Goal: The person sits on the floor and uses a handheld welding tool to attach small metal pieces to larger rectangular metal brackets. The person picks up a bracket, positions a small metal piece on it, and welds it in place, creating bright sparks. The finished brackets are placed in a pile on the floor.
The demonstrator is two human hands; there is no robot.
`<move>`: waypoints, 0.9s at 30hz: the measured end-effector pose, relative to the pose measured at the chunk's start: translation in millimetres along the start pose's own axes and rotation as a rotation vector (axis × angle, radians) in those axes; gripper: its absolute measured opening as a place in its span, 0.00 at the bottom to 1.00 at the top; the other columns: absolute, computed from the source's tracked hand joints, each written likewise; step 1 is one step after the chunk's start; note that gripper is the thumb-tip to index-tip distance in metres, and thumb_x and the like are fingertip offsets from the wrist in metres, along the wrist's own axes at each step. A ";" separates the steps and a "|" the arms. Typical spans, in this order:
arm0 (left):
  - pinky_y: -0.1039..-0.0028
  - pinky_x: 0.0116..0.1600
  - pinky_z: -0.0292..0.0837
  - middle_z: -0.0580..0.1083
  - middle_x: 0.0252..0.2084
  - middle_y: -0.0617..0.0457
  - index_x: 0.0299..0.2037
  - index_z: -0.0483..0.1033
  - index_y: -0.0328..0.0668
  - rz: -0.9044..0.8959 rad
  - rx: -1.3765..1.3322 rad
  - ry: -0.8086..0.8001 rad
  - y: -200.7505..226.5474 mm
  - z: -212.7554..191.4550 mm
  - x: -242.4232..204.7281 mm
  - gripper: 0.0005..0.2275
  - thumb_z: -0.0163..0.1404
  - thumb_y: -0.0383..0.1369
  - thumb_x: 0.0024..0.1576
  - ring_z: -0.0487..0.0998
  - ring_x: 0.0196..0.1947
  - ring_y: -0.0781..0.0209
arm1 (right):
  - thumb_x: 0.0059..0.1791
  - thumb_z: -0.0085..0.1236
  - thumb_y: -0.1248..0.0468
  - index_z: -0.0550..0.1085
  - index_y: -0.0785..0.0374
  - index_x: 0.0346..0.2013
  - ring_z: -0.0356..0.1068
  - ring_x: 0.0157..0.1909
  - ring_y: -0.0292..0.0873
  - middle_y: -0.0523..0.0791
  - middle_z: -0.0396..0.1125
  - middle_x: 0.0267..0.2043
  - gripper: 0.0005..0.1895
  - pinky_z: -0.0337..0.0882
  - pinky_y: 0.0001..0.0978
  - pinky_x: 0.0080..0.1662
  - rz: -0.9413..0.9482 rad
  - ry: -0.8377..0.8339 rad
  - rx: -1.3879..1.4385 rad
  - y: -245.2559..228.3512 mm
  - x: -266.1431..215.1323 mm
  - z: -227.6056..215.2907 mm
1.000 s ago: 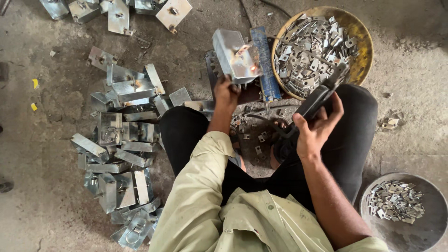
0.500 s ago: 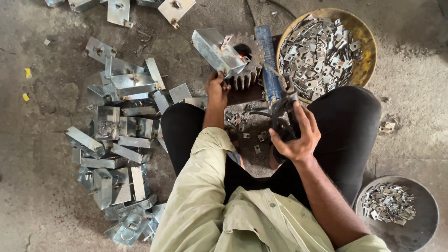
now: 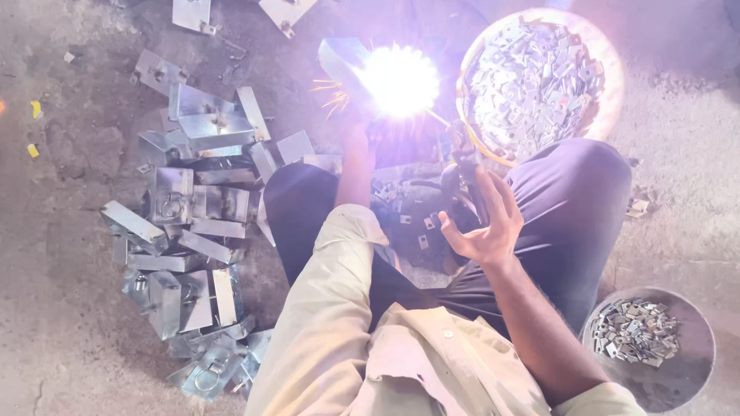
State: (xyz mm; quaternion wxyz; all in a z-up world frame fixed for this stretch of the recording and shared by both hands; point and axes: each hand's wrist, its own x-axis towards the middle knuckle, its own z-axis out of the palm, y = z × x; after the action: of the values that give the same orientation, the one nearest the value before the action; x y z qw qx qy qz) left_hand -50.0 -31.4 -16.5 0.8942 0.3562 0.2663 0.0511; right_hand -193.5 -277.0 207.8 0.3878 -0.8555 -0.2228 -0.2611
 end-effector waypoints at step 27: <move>0.73 0.24 0.64 0.74 0.33 0.53 0.46 0.76 0.38 0.001 0.008 0.077 -17.9 -15.5 20.3 0.06 0.50 0.23 0.61 0.69 0.21 0.65 | 0.40 0.70 0.62 0.66 0.69 0.69 0.74 0.57 0.54 0.58 0.69 0.57 0.44 0.78 0.43 0.56 0.133 -0.094 0.066 -12.6 20.5 -14.5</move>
State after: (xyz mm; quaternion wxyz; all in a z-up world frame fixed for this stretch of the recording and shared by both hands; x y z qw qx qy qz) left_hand -42.4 -29.4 -46.7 0.8818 0.3577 0.3006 0.0643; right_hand -189.2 -277.1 235.5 0.4213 -0.8665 -0.1918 -0.1867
